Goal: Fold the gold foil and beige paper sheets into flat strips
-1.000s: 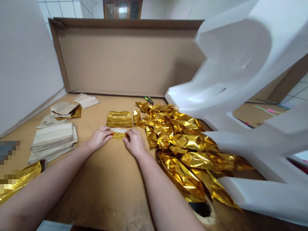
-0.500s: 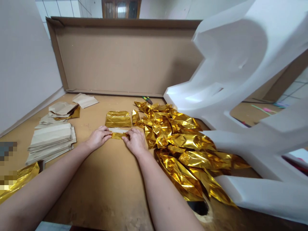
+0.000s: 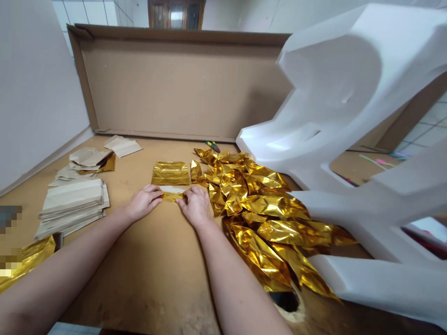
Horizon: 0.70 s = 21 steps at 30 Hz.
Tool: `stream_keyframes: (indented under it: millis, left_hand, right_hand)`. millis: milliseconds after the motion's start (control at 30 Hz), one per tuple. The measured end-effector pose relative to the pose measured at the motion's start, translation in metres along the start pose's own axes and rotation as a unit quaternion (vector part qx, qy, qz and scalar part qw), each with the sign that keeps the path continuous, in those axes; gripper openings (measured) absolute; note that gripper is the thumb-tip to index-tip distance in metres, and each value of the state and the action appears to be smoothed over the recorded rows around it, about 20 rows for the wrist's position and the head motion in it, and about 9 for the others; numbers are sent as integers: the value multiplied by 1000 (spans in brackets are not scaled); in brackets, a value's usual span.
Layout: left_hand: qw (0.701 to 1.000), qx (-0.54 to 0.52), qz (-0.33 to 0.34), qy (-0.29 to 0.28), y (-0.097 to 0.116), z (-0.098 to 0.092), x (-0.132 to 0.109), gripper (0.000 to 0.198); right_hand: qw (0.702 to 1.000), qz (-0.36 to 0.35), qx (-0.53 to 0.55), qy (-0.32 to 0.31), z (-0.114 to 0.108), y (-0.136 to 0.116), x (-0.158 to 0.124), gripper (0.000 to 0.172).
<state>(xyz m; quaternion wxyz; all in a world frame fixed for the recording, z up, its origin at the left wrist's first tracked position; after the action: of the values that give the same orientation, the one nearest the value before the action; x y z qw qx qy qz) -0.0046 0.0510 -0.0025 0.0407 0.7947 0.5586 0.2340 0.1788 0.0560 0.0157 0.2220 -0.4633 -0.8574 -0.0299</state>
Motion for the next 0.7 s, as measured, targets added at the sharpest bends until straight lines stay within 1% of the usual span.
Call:
stream_keyframes:
  millis: [133, 267, 367, 500, 700]
  left_hand:
    - [998, 19, 44, -29, 18, 5, -4, 29]
    - [996, 60, 45, -53, 30, 9, -7, 45]
    - [993, 81, 37, -72, 32, 10, -7, 52]
    - [993, 81, 41, -72, 30, 12, -6, 53]
    - [991, 98, 45, -82, 30, 10, -5, 54]
  right_hand:
    - [1000, -3, 0, 1, 1, 0, -1, 19]
    - [1000, -6, 17, -6, 2, 1, -1, 17]
    - [999, 3, 33, -9, 2, 2, 0, 18]
    - [998, 29, 55, 4, 5, 4, 2, 16]
    - [992, 109, 67, 22, 6, 10, 6, 7]
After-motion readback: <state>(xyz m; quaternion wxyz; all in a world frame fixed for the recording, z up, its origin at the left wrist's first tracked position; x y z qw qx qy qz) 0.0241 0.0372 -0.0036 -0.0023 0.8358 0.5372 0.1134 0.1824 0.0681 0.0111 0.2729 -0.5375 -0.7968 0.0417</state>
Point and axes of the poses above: each hand's wrist, its own x-axis towards the middle knuckle, its own z-axis out of the palm, y = z × x, the point moved 2 cm from there along x, towards the middle knuckle, and after that the axes turned 12 degrees about -z, right-handed, at the moved point
